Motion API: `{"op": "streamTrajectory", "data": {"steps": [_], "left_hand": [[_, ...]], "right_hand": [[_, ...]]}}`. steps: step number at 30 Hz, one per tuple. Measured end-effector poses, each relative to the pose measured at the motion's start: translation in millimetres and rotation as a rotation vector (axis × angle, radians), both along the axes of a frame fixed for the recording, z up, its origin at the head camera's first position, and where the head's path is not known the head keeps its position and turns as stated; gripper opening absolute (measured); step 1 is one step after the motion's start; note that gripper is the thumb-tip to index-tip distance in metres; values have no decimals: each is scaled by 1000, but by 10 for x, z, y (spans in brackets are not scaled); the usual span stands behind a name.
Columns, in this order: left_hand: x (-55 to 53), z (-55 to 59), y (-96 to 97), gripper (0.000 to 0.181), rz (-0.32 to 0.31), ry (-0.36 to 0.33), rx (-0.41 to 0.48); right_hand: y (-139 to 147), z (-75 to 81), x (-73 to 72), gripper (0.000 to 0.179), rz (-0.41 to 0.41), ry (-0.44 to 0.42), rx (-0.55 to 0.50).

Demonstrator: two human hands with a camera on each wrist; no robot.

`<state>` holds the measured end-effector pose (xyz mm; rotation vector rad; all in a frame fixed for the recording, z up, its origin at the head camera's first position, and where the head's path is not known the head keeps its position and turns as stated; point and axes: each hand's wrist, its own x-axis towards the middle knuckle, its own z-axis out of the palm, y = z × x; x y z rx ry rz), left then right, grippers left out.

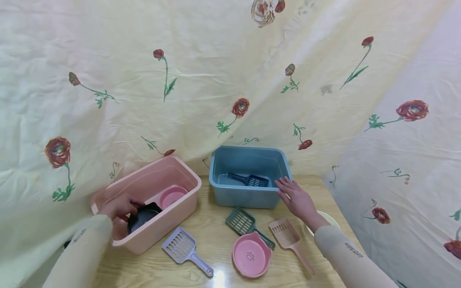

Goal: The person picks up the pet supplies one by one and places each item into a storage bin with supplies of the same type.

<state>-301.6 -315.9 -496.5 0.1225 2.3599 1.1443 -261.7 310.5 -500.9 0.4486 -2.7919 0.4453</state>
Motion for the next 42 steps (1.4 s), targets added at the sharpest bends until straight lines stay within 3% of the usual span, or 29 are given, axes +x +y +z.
{"op": "streamTrajectory", "data": {"steps": [5,9,15,19,27,42], "left_hand": [[-8,16,-70,55,-29,8,43],[-8,143,-71,52,-64,18,48],[-43,289,-66,51,-36,-70,86],[-80,413,-55,55,-38,-91,120],[-146,642,23,60,-77,-117,120],[-208,1127,288,65,-181,-143,157]], "right_hand": [[-15,5,8,47,5,-2,-7],[-26,17,8,47,11,8,-9],[-47,10,9,47,19,10,-10],[-42,7,3,47,18,25,-8],[-14,-24,-15,49,1,-7,12],[-4,7,-15,48,15,19,5]]}}
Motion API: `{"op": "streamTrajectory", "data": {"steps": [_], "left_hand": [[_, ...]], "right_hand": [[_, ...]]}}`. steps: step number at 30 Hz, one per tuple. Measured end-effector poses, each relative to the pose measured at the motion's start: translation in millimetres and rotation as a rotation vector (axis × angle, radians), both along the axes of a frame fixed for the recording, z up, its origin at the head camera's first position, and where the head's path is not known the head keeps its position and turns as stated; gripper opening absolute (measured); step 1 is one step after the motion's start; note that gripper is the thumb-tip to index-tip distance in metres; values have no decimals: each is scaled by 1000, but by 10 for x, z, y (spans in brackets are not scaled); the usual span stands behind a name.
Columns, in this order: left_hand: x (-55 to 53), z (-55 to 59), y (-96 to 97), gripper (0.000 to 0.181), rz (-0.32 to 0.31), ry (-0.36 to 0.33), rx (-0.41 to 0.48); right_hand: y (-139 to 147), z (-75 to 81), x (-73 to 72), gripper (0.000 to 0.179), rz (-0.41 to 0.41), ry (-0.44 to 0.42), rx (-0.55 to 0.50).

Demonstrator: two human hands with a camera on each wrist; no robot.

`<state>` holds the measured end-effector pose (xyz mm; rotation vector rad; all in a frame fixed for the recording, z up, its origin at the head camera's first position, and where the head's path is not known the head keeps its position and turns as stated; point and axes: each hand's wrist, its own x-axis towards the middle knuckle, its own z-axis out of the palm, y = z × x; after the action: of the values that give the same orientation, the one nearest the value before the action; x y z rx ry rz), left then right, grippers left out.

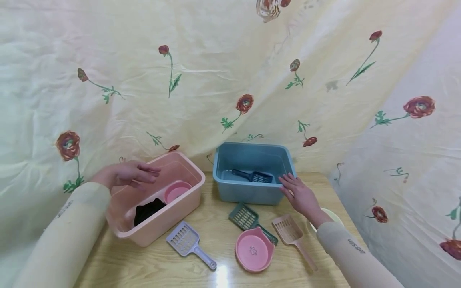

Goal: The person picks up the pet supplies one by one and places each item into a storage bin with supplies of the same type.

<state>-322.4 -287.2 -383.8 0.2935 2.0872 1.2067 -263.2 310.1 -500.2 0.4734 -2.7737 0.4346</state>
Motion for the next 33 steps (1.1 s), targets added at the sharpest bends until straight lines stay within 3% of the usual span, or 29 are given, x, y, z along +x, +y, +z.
{"op": "streamTrajectory", "data": {"steps": [9,15,20,28,33], "left_hand": [[119,250,508,65,-73,-80,67],[192,234,895,62,-131,-95,65],[254,113,1180,60,-146,-41,49],[344,-288,1703,54,-175,-136,37],[431,-547,1989,50,-150,-175,47]], "right_hand": [[75,23,-31,48,-2,-30,0],[85,24,-48,49,-9,-45,4],[61,5,-56,49,-6,-45,3],[41,-12,-42,48,-4,-48,4],[41,-6,-44,48,3,-42,0]]}}
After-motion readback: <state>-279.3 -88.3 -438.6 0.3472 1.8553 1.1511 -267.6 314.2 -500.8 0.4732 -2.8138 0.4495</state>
